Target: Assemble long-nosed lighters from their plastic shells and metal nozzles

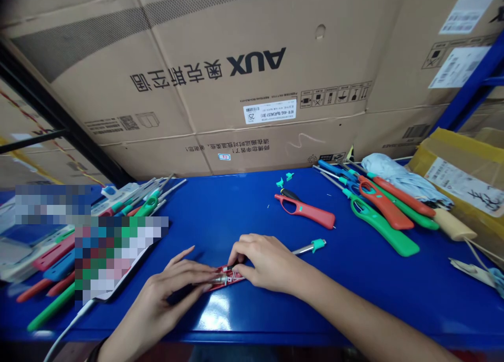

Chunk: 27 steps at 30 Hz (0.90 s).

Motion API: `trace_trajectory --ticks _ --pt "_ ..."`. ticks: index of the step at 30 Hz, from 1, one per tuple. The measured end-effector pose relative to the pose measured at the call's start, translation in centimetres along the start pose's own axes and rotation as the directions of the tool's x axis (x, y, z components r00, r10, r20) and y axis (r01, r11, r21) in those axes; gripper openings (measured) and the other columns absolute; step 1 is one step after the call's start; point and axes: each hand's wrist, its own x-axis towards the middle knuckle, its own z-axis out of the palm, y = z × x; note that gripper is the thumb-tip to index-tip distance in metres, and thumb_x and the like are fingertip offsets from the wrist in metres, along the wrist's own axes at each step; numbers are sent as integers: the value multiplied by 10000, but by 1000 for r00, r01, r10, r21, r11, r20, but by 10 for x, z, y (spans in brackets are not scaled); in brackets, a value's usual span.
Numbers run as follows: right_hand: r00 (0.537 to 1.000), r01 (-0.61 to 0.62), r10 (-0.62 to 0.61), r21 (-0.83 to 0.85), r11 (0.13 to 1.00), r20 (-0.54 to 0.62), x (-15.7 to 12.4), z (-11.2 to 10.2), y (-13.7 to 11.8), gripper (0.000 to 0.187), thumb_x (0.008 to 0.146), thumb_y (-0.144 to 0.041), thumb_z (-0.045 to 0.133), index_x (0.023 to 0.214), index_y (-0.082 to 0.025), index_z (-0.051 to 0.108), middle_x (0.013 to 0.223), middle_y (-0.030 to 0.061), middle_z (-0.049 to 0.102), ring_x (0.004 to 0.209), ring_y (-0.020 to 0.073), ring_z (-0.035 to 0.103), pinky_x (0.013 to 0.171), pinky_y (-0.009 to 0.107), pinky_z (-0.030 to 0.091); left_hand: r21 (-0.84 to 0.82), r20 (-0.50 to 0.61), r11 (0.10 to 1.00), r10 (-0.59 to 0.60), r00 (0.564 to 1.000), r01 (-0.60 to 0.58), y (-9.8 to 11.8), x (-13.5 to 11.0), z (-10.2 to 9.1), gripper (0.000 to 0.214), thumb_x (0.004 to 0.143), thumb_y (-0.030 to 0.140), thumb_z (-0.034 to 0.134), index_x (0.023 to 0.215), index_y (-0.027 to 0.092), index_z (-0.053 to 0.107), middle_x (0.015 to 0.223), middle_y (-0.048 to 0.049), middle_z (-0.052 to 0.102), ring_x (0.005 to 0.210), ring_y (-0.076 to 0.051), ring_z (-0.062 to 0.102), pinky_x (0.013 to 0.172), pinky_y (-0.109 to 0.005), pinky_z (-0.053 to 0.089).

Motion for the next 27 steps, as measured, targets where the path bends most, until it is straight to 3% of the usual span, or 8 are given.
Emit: trace_trajectory --ticks 6,11,16,21,24,27 --pt "1000 -3 3 -18 1000 5 -2 1 1 75 846 -192 609 908 -224 636 878 -12 626 791 122 570 646 221 386 -26 -36 996 -81 996 80 3 -1 7 244 885 188 557 1047 339 661 993 26 722 925 -166 683 1056 -548 359" --pt "1000 -12 12 -21 1000 4 -2 1 1 77 841 -173 606 896 -217 637 876 -7 626 789 123 570 655 220 391 169 -42 984 55 998 -47 8 -12 15 361 893 117 487 1200 286 571 1130 -17 687 1024 -173 654 1057 -531 370" --pt "1000 -12 12 -19 1000 -9 -1 1 0 66 839 -179 607 882 -216 640 870 -12 627 791 121 571 649 215 387 422 36 892 166 986 -165 15 -24 22 512 865 29 415 1362 151 412 1310 -76 572 1221 -162 523 1130 -471 223" --pt "999 -33 33 24 999 -2 -1 0 0 71 835 -190 614 877 -222 661 861 -20 633 715 101 570 612 202 378 544 114 818 146 983 -185 26 -31 24 517 874 31 354 1385 104 382 1403 -90 463 1297 -174 423 1070 -363 360" --pt "999 -46 46 36 998 0 -1 -1 0 84 824 -183 621 872 -220 678 849 -14 639 688 98 570 602 200 378 547 110 819 135 985 -173 29 -30 24 495 892 55 352 1382 109 392 1401 -88 467 1289 -172 430 1031 -316 412" --pt "999 -45 46 36 998 -2 0 -1 0 104 814 -166 622 873 -219 690 848 -8 647 681 100 575 602 201 381 486 133 856 124 983 -174 32 -26 18 509 915 91 360 1417 169 342 1399 -61 472 1266 -171 464 1025 -347 419"
